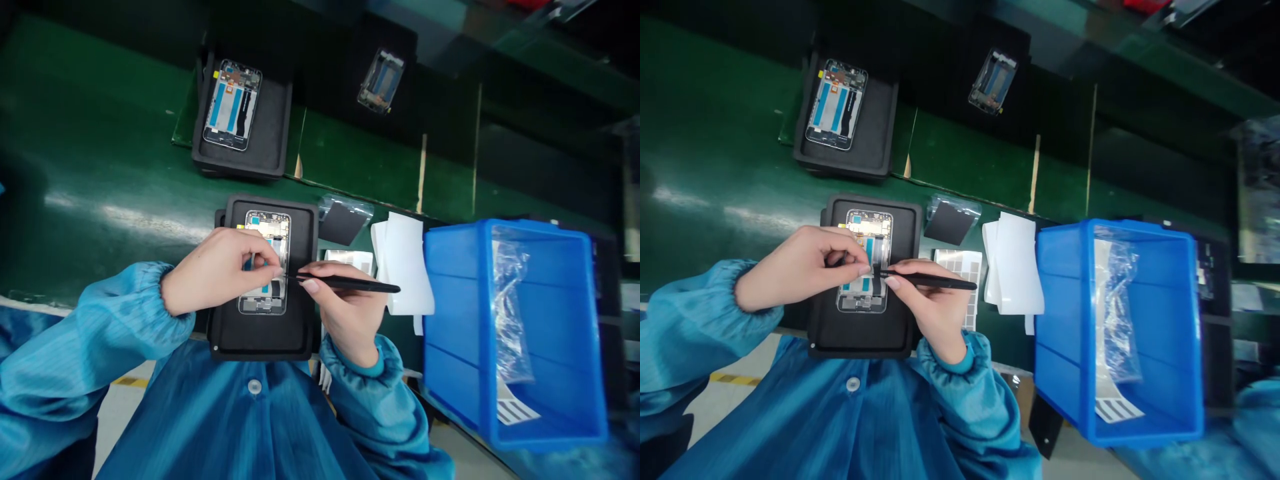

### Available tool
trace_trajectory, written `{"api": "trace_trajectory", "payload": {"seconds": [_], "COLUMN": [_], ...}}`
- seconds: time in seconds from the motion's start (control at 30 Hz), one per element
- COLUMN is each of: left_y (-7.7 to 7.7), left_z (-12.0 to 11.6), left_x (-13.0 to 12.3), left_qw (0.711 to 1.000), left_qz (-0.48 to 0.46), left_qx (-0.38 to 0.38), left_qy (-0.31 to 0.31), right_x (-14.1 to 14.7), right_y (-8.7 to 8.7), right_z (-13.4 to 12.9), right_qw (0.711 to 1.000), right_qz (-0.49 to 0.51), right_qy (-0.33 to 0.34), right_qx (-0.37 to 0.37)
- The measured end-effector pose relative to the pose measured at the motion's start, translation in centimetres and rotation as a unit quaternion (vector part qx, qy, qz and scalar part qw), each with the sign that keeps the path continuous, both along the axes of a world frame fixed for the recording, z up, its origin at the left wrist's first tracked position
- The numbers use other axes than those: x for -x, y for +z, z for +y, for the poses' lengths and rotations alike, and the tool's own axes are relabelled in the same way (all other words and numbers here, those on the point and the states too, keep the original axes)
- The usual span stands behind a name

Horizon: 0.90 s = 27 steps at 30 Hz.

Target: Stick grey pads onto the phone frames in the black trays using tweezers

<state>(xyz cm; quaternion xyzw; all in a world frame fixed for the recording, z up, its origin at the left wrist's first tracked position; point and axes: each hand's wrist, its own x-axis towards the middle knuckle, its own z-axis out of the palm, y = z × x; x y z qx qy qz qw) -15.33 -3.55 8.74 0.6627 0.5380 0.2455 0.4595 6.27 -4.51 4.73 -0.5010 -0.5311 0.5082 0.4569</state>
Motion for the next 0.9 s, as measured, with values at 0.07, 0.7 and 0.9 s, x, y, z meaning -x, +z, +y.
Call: {"api": "trace_trajectory", "payload": {"seconds": [0.07,0.7,0.9], "left_y": [-0.2,-3.1,-3.4], "left_z": [0.1,-6.0,-5.5], "left_x": [0.2,-0.3,0.5], "left_qw": [1.0,0.931,0.944], "left_qz": [-0.003,0.228,0.181], "left_qx": [0.005,-0.243,-0.256], "left_qy": [0.0,-0.147,-0.1], "right_x": [0.3,4.5,4.5], "right_y": [-0.1,0.2,0.0], "right_z": [0.0,2.0,2.3], "right_qw": [1.0,0.99,0.989], "right_qz": [0.006,-0.13,-0.144], "right_qy": [0.003,-0.035,-0.034], "right_qx": [0.0,0.031,0.023]}}
